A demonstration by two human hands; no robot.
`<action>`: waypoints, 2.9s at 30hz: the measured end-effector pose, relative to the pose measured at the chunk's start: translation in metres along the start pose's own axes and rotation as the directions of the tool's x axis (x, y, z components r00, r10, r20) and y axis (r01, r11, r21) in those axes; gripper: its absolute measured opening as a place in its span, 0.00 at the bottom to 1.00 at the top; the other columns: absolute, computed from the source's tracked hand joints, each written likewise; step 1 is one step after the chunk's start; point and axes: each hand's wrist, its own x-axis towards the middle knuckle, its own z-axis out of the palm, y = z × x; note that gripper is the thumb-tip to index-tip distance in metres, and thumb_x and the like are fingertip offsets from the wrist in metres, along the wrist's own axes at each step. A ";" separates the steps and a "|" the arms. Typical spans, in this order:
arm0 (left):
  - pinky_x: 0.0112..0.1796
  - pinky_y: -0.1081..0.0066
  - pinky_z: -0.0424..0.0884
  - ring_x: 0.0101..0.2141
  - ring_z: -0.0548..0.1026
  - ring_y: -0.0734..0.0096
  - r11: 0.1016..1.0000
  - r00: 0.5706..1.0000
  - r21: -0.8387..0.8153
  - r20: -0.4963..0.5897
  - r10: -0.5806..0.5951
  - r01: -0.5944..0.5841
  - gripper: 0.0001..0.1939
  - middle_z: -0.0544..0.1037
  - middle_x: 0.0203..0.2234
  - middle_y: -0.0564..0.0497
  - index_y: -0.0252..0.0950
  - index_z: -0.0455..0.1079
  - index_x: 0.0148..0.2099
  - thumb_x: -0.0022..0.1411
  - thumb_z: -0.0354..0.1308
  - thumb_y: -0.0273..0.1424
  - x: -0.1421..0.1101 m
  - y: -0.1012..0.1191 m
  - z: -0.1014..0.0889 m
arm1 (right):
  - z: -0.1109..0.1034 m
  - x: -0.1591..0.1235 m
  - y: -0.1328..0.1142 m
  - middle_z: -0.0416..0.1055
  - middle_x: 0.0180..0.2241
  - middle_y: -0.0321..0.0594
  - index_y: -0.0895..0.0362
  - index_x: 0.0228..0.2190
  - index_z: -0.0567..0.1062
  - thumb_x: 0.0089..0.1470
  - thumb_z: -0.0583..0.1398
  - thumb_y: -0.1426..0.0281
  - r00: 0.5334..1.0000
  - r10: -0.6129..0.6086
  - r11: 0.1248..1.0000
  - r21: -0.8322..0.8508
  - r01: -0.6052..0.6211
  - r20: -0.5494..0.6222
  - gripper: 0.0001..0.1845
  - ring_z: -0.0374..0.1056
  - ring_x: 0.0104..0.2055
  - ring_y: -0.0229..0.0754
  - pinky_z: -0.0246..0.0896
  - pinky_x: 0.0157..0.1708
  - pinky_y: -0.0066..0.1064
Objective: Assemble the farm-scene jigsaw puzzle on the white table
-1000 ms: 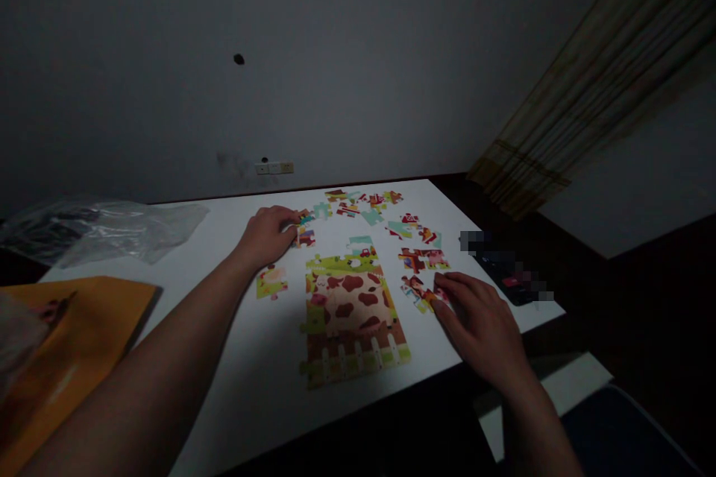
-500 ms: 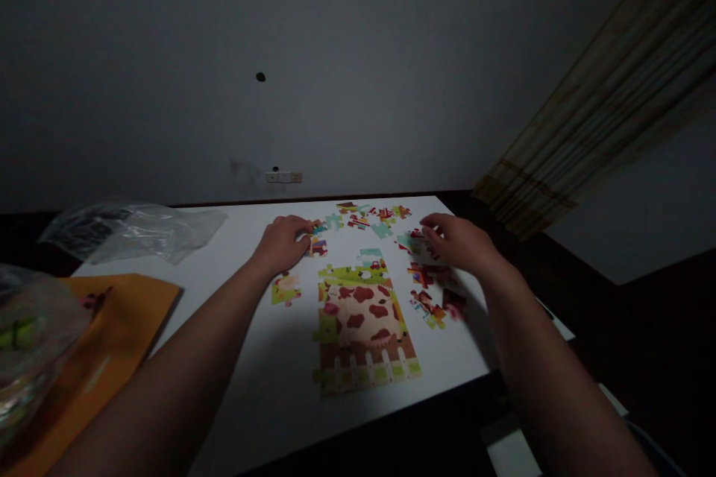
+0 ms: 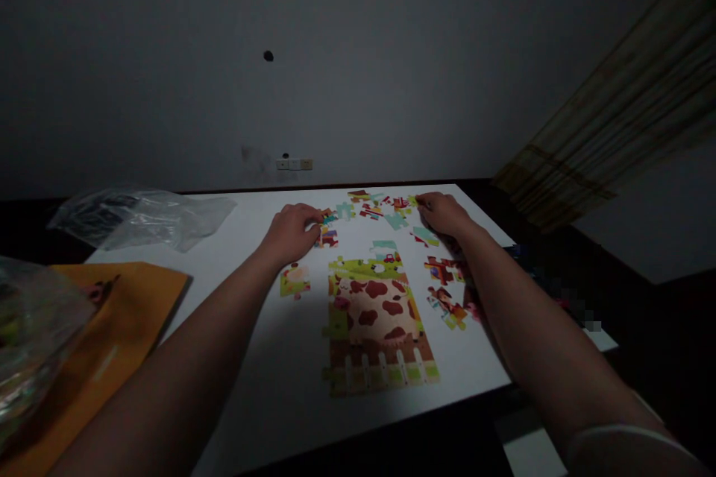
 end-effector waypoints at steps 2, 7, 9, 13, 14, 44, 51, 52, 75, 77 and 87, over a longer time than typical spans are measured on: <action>0.63 0.42 0.73 0.58 0.79 0.47 1.000 1.000 0.005 0.011 -0.001 0.001 0.16 0.86 0.57 0.44 0.45 0.86 0.53 0.67 0.60 0.32 0.000 0.001 -0.001 | 0.000 0.002 0.000 0.81 0.59 0.57 0.54 0.58 0.83 0.65 0.62 0.67 0.998 0.039 0.996 0.085 -0.035 -0.048 0.22 0.76 0.61 0.62 0.68 0.66 0.56; 0.64 0.44 0.72 0.59 0.79 0.47 1.000 1.000 0.026 0.017 -0.004 0.004 0.17 0.86 0.57 0.45 0.45 0.86 0.53 0.67 0.60 0.32 0.000 0.003 -0.003 | -0.024 -0.002 -0.011 0.83 0.46 0.51 0.53 0.48 0.83 0.58 0.70 0.59 0.939 0.199 0.898 0.435 -0.061 -0.280 0.18 0.81 0.47 0.55 0.77 0.50 0.47; 0.64 0.44 0.72 0.58 0.79 0.48 1.000 1.000 0.022 0.015 -0.005 0.005 0.17 0.86 0.57 0.45 0.45 0.86 0.52 0.67 0.60 0.33 0.000 0.003 -0.004 | -0.039 -0.008 -0.025 0.84 0.42 0.49 0.53 0.44 0.84 0.57 0.72 0.55 0.934 0.212 0.805 0.593 0.000 -0.287 0.19 0.81 0.43 0.53 0.77 0.46 0.45; 0.64 0.45 0.72 0.58 0.79 0.48 1.000 1.000 0.026 0.014 -0.002 0.001 0.16 0.86 0.57 0.46 0.47 0.86 0.52 0.67 0.60 0.33 0.000 0.002 -0.004 | -0.052 -0.027 -0.074 0.86 0.45 0.47 0.52 0.47 0.86 0.53 0.75 0.56 0.995 -0.096 0.589 0.806 0.052 0.006 0.22 0.80 0.44 0.49 0.76 0.46 0.41; 0.65 0.46 0.72 0.59 0.79 0.49 1.000 1.000 0.030 0.015 -0.003 0.003 0.16 0.86 0.57 0.47 0.47 0.86 0.52 0.67 0.60 0.34 0.000 0.002 -0.004 | -0.049 -0.032 -0.087 0.86 0.45 0.47 0.52 0.47 0.87 0.52 0.75 0.58 0.976 -0.195 0.554 0.832 0.028 0.097 0.22 0.80 0.44 0.48 0.76 0.47 0.40; 0.66 0.46 0.72 0.60 0.79 0.49 0.999 0.999 0.044 0.041 -0.028 0.026 0.16 0.86 0.58 0.47 0.46 0.86 0.53 0.68 0.60 0.32 -0.001 0.008 -0.006 | -0.008 -0.050 -0.142 0.83 0.37 0.43 0.52 0.38 0.84 0.55 0.73 0.63 0.902 -0.333 0.633 0.774 -0.003 0.276 0.10 0.76 0.38 0.45 0.74 0.41 0.39; 0.65 0.46 0.72 0.59 0.78 0.47 0.999 1.000 0.036 0.022 -0.015 0.014 0.15 0.86 0.56 0.45 0.43 0.86 0.52 0.68 0.62 0.32 -0.001 0.007 -0.003 | -0.030 -0.053 -0.144 0.83 0.38 0.43 0.53 0.47 0.86 0.55 0.75 0.57 0.895 -0.384 0.551 0.834 0.026 0.226 0.20 0.76 0.39 0.45 0.74 0.41 0.38; 0.65 0.46 0.73 0.59 0.78 0.47 0.999 1.000 0.040 0.021 -0.015 0.015 0.15 0.86 0.56 0.44 0.43 0.86 0.52 0.67 0.62 0.32 -0.001 0.007 -0.002 | -0.037 -0.056 -0.147 0.84 0.39 0.42 0.53 0.47 0.87 0.54 0.75 0.56 0.881 -0.413 0.533 0.846 0.028 0.232 0.22 0.77 0.40 0.45 0.74 0.41 0.37; 0.62 0.45 0.72 0.58 0.77 0.45 0.998 0.998 0.038 0.029 -0.051 0.049 0.16 0.84 0.56 0.40 0.41 0.87 0.54 0.69 0.63 0.31 -0.004 0.018 -0.002 | -0.037 -0.112 -0.246 0.86 0.45 0.41 0.49 0.45 0.89 0.67 0.66 0.66 0.456 -0.770 0.621 0.691 0.370 0.447 0.10 0.78 0.44 0.46 0.71 0.48 0.37; 0.62 0.45 0.72 0.59 0.77 0.44 0.998 0.998 0.043 0.028 -0.050 0.049 0.16 0.84 0.57 0.39 0.40 0.87 0.55 0.69 0.63 0.31 -0.005 0.019 -0.002 | -0.034 -0.113 -0.244 0.86 0.45 0.41 0.48 0.46 0.89 0.67 0.66 0.66 0.461 -0.766 0.622 0.698 0.355 0.449 0.10 0.79 0.44 0.46 0.71 0.49 0.37; 0.61 0.48 0.73 0.58 0.77 0.47 0.997 0.998 0.061 0.020 -0.056 0.054 0.16 0.85 0.57 0.43 0.43 0.87 0.54 0.69 0.63 0.32 -0.003 0.016 0.000 | -0.028 -0.117 -0.238 0.86 0.46 0.42 0.50 0.46 0.88 0.67 0.68 0.63 0.480 -0.758 0.610 0.740 0.284 0.441 0.10 0.78 0.44 0.45 0.69 0.46 0.36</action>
